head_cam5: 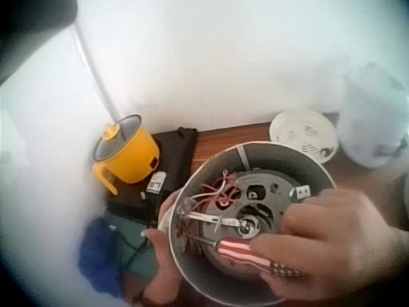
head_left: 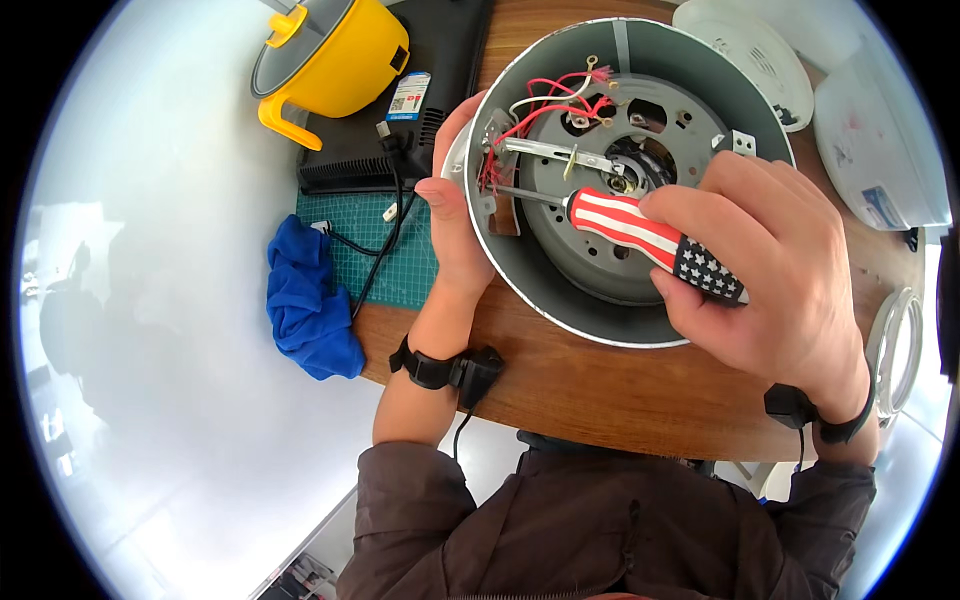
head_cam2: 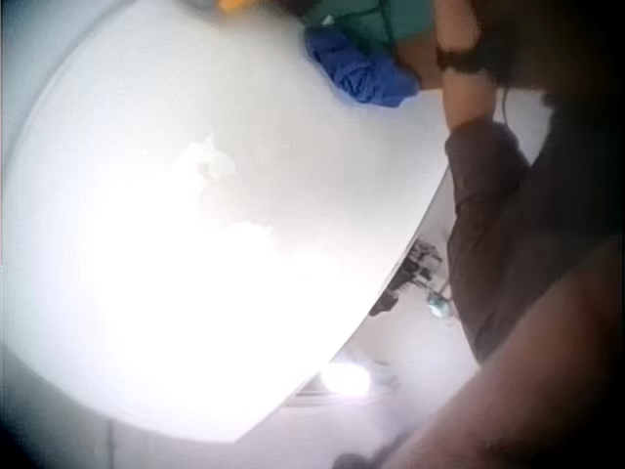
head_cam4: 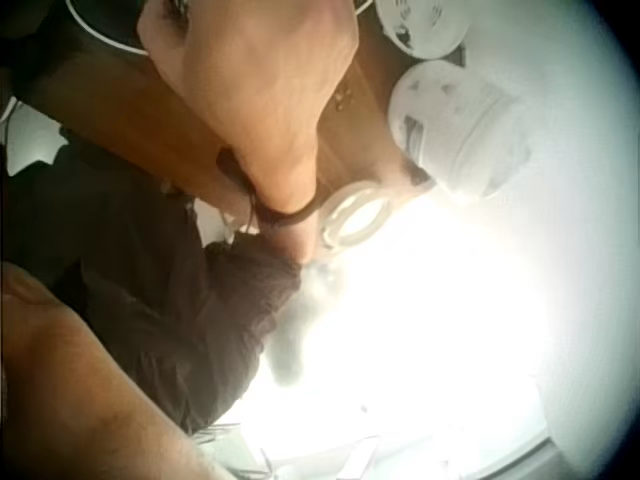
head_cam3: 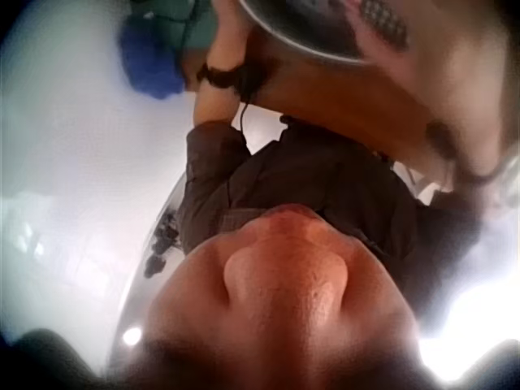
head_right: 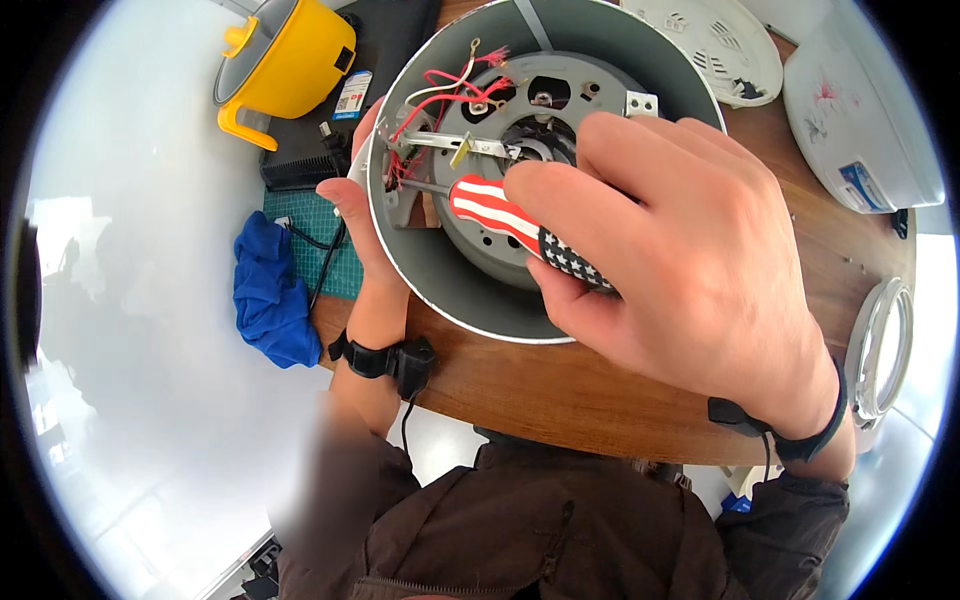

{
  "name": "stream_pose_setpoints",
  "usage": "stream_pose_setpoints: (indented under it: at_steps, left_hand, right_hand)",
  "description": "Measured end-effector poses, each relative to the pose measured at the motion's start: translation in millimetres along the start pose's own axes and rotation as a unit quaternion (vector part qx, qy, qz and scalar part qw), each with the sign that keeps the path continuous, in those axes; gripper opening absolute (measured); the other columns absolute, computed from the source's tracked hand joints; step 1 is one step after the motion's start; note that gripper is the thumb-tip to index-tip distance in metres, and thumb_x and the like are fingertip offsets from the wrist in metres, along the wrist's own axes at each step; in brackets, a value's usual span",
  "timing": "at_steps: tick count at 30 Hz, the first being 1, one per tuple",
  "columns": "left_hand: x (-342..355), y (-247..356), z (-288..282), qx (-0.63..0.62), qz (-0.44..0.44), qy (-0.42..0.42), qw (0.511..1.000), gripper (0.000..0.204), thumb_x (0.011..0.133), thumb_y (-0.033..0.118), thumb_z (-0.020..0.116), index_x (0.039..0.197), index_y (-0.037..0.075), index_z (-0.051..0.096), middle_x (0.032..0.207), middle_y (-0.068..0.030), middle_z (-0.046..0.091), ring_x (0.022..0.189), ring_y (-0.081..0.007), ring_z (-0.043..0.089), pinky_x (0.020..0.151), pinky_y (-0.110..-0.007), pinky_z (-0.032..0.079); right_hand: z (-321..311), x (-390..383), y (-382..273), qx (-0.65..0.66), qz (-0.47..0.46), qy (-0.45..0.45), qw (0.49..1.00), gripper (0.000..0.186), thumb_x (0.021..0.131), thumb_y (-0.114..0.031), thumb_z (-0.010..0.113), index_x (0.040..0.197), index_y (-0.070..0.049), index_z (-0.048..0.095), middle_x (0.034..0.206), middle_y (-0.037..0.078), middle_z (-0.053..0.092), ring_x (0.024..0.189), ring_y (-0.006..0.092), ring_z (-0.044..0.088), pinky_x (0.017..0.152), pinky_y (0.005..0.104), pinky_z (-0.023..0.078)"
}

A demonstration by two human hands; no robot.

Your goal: The person disassembles a white rice cooker using a screwdriver, removes the heating element and internal wiring, and then reassembles the components. The person handles the cooker body, heating element, and wires while working at a wooden table.

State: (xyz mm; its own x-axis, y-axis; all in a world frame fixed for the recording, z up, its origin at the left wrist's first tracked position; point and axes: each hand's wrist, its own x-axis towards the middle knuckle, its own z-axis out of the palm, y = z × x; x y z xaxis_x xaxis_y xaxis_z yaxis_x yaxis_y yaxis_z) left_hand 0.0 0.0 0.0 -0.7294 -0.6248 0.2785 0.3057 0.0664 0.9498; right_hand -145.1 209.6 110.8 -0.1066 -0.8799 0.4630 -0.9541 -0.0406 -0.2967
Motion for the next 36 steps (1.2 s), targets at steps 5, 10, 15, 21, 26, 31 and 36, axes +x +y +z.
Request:
stream_pose_setpoints:
  at_steps: [5, 10, 15, 21, 26, 31, 36]
  left_hand:
    - [2.9, 0.0, -5.0, -0.012, -0.006, -0.001, 1.0, 0.113, 0.089, 0.089, 0.039, 0.158, -0.001, 0.035, 0.156, -0.0166, 0.048, 0.142, -0.0275, 0.049, 0.121, -0.045, 0.039]
    - [2.0, -3.8, -0.1, -0.029, -0.013, 0.009, 0.999, 0.114, 0.089, 0.089, 0.04, 0.158, -0.001, 0.034, 0.156, -0.0175, 0.048, 0.142, -0.028, 0.049, 0.12, -0.046, 0.039]
    - [4.4, -2.0, 0.5, -0.042, -0.01, 0.01, 0.999, 0.115, 0.088, 0.088, 0.043, 0.158, -0.003, 0.033, 0.157, -0.0187, 0.047, 0.142, -0.0289, 0.049, 0.121, -0.046, 0.039]
    - [2.9, -5.0, -3.4, -0.034, -0.012, 0.013, 0.999, 0.116, 0.088, 0.089, 0.039, 0.159, -0.002, 0.031, 0.158, -0.0176, 0.045, 0.144, -0.0287, 0.047, 0.121, -0.046, 0.037]
    - [2.7, -4.6, -1.4, -0.024, -0.027, 0.018, 0.999, 0.117, 0.087, 0.094, 0.029, 0.159, 0.002, 0.032, 0.159, -0.0145, 0.045, 0.146, -0.0278, 0.045, 0.122, -0.047, 0.034]
    - [1.9, -6.5, -2.1, -0.025, -0.024, 0.012, 0.999, 0.116, 0.088, 0.094, 0.028, 0.159, 0.002, 0.032, 0.159, -0.0146, 0.044, 0.147, -0.0277, 0.044, 0.122, -0.047, 0.033]
    - [1.8, -8.7, -4.4, -0.036, -0.02, 0.009, 0.999, 0.114, 0.09, 0.093, 0.029, 0.159, 0.002, 0.033, 0.159, -0.0143, 0.044, 0.147, -0.0274, 0.043, 0.123, -0.046, 0.032]
  right_hand:
    - [4.7, 3.8, 2.0, 0.017, -0.002, 0.013, 1.0, 0.047, 0.058, -0.004, 0.081, 0.104, -0.006, 0.071, 0.081, 0.008, 0.057, 0.068, 0.0294, 0.055, 0.061, 0.0392, 0.044]
    - [4.3, 1.7, 4.3, 0.029, 0.004, 0.006, 1.0, 0.049, 0.058, -0.003, 0.081, 0.105, -0.006, 0.071, 0.082, 0.009, 0.058, 0.07, 0.0302, 0.056, 0.062, 0.0394, 0.045]
    - [5.4, 0.2, 4.6, 0.039, 0.009, 0.011, 0.999, 0.05, 0.058, -0.002, 0.08, 0.107, -0.005, 0.071, 0.084, 0.01, 0.059, 0.071, 0.0308, 0.057, 0.063, 0.0388, 0.047]
    - [8.1, -2.0, 5.5, 0.058, 0.009, 0.021, 0.998, 0.05, 0.059, -0.002, 0.08, 0.108, -0.005, 0.071, 0.083, 0.01, 0.057, 0.071, 0.0301, 0.057, 0.062, 0.0382, 0.047]
    - [3.4, -2.5, 2.7, 0.068, 0.024, 0.009, 0.997, 0.049, 0.061, 0.002, 0.08, 0.109, -0.006, 0.072, 0.085, 0.008, 0.054, 0.07, 0.0266, 0.056, 0.062, 0.0356, 0.045]
    - [10.7, -4.5, 0.6, 0.077, 0.033, 0.043, 0.996, 0.048, 0.064, 0.009, 0.078, 0.108, -0.01, 0.074, 0.094, 0.008, 0.052, 0.072, 0.023, 0.055, 0.062, 0.0322, 0.045]
    - [-1.1, 7.7, -9.0, 0.131, 0.015, 0.044, 0.99, 0.046, 0.068, 0.009, 0.077, 0.11, -0.011, 0.074, 0.097, 0.008, 0.051, 0.078, 0.0237, 0.058, 0.063, 0.0335, 0.046]
